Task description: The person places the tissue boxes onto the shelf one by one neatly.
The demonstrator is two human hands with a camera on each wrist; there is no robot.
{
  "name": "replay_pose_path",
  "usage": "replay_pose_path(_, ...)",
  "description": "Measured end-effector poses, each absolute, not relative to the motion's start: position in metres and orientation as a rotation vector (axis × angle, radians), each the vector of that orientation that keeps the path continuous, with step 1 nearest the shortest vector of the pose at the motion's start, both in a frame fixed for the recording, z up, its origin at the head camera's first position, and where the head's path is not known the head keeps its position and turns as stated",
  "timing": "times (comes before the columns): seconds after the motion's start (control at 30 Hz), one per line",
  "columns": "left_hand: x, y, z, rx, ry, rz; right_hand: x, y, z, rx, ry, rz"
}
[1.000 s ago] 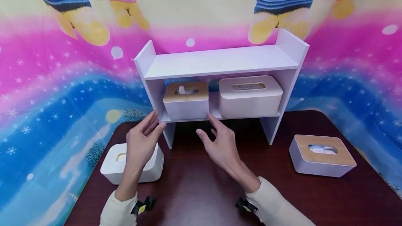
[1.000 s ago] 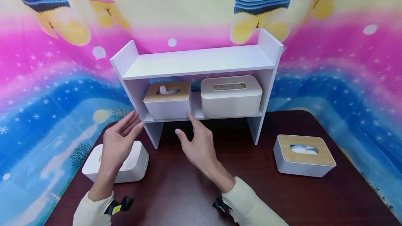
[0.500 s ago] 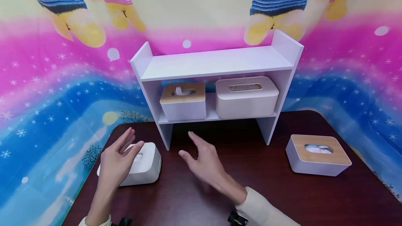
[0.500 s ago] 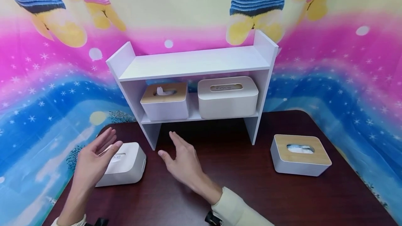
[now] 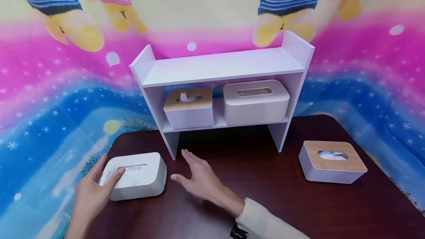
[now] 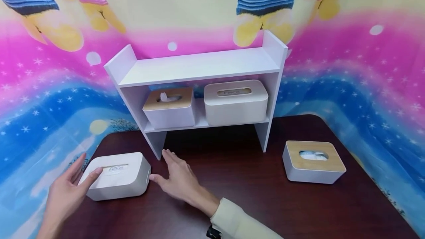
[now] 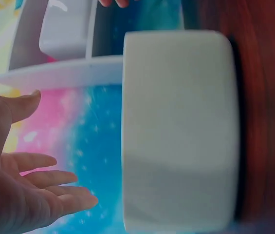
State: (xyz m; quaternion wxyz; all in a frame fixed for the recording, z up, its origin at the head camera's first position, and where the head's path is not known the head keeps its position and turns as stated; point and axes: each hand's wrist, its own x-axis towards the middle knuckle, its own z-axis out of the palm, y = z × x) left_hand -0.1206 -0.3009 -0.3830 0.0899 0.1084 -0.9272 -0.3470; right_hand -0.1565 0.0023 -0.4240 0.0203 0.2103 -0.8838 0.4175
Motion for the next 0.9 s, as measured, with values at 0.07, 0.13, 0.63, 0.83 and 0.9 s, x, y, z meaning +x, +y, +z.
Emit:
replay_pose_path(0.07, -0.119, -0.309, -0.386, 0.336, -2.77, -1.012, -0.158, -0.002, -0.425, 0.655, -2.77, 1.281)
replay_pose_path(0.13, -0.118, -0.316, -0.389, 0.349, -2.791, -0.98, -0.159, -0.006, -0.427, 0.667, -2.795, 1.273)
replay_pose_path(0.63, -0.124, -0.35, -0.414, 0.418, -3.179, -0.957, -0.162, -0.033, -0.446, 0.805, -2.901, 1.275)
replay_pose_path(0.83, -0.127, -0.35, -0.421, 0.433, -3.231, -0.995, -0.162, -0.04, -0.45, 0.783, -2.893, 1.362)
replay_pose_path(0.9, -0.127, -0.349, -0.423, 0.441, -3.25, -0.999, -0.162, -0.042, -0.452, 0.773, -2.899, 1.371)
